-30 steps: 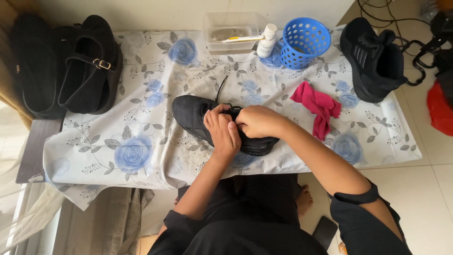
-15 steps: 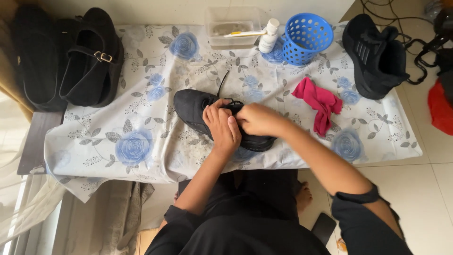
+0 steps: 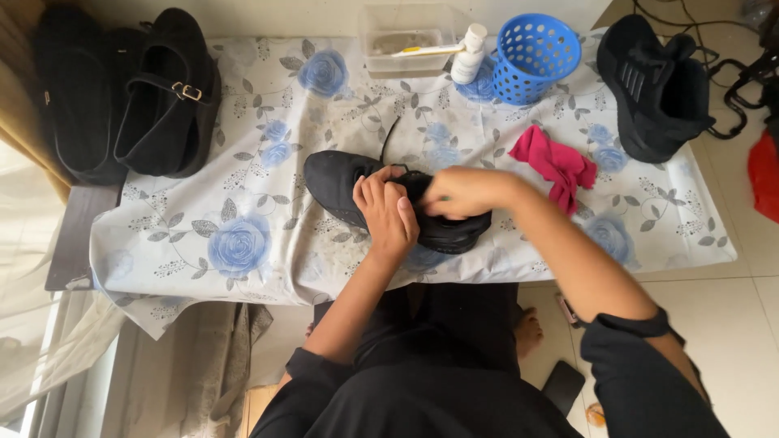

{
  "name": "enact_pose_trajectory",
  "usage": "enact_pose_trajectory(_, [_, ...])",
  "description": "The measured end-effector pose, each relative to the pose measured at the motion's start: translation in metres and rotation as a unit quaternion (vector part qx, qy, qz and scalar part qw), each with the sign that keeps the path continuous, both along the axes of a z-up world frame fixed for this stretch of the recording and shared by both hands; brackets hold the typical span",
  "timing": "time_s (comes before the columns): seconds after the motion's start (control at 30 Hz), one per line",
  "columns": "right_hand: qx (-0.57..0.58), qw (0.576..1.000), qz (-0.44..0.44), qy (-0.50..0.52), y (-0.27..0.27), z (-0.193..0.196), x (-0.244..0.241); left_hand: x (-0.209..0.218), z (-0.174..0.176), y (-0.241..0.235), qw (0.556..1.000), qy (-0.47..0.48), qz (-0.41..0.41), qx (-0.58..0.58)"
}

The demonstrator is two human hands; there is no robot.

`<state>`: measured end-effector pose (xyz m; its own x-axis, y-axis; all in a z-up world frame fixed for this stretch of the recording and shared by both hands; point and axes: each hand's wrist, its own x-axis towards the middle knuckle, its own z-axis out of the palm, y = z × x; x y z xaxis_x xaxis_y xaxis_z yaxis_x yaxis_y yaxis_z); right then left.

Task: The person cleans a black sneaker on a table using a green brush and a yellow toothbrush. They scrub the upper, laces, and sole of the shoe, rotating it to access different areas.

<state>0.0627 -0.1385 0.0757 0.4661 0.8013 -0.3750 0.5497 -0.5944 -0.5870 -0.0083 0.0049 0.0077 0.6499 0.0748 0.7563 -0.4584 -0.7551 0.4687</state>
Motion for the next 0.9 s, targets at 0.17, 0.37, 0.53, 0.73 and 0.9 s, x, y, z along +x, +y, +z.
enact_pose_trajectory(0.17, [-0.11,0.99,-0.065,0.057,-0.048,0.077,-0.014,0.003,0.002,0.008,1.0,-0.004,-0.022,0.022])
enact_pose_trajectory(0.37, [-0.022,0.963,-0.257,0.074,-0.075,0.086,-0.033,-0.012,0.03,0.02,0.99,-0.001,-0.084,0.11])
enact_pose_trajectory(0.53, [-0.037,0.962,-0.267,0.041,-0.056,0.105,-0.059,-0.038,0.041,0.033,0.977,0.015,-0.027,0.211])
enact_pose_trajectory(0.73, [-0.135,0.956,-0.248,-0.079,-0.009,0.085,-0.086,-0.037,0.025,0.034,0.975,-0.06,0.026,0.215])
enact_pose_trajectory(0.9, [-0.089,0.972,-0.201,-0.08,-0.001,0.103,-0.103,-0.035,0.011,0.037,0.982,-0.048,0.02,0.182])
